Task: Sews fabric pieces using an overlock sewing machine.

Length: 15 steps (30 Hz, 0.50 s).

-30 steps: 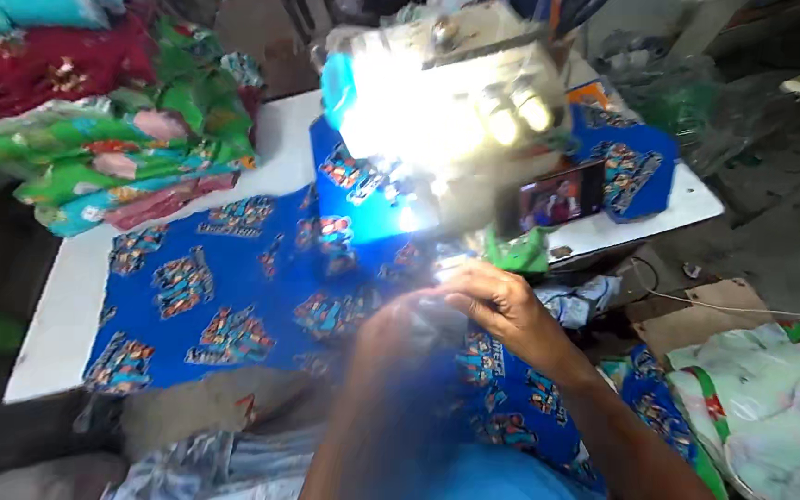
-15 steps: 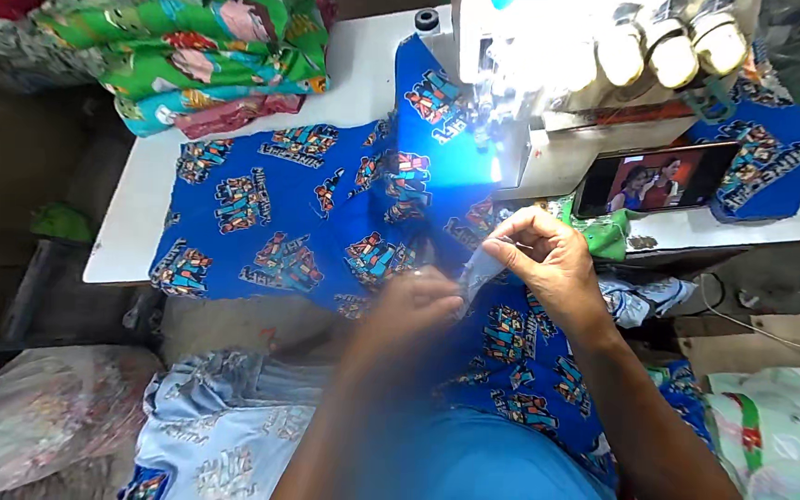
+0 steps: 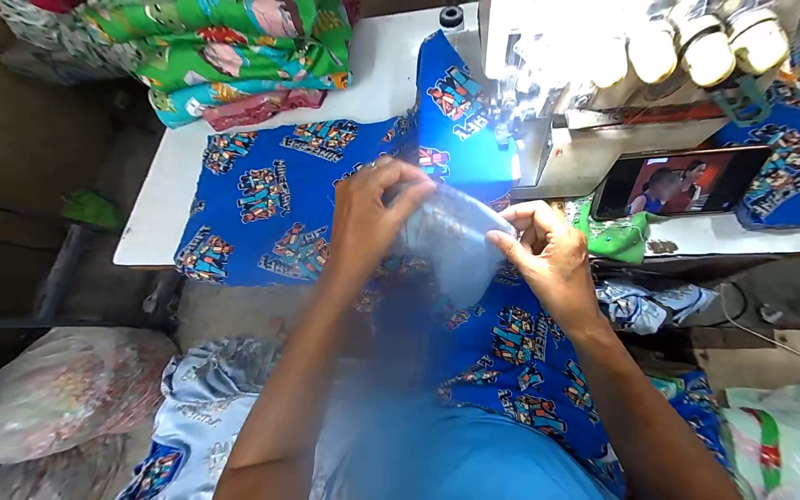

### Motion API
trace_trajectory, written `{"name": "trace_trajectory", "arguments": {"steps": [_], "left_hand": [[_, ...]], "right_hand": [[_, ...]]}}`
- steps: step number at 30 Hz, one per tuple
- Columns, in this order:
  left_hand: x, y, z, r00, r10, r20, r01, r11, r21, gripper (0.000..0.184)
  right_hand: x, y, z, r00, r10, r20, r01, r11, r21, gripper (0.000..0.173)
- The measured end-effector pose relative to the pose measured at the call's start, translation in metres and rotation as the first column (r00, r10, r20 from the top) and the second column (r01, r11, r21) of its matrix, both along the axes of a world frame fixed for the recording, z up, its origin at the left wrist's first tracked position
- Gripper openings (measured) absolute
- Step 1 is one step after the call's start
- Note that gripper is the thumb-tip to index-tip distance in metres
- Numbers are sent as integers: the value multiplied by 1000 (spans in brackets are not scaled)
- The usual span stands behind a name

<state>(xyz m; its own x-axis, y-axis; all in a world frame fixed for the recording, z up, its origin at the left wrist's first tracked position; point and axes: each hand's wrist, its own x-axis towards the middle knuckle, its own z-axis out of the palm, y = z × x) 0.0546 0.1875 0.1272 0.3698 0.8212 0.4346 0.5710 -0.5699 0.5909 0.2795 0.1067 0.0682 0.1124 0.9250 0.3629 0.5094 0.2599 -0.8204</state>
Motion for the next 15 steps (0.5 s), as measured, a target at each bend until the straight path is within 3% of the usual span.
{"name": "trace_trajectory", "arguments": {"steps": [4,8,13,15], "left_hand": [[7,23,9,992,-27,-124,45,988,145,21],[14,14,10,985,-49,-167,82,977,197,21],[27,-29,15,951,-234,-203,287,914,288,17],[29,-40,13,949,-271,-158,308,902,303,16]], "right_hand": [[7,6,-2,961,-134,243,110,988,113,19],[8,-1,1,953,-174,247,127,973,194,27],[-6,-3,23,990,130,53,-140,959,248,55],[-11,-1,26,971,235,-33,-223,951,213,48]]}}
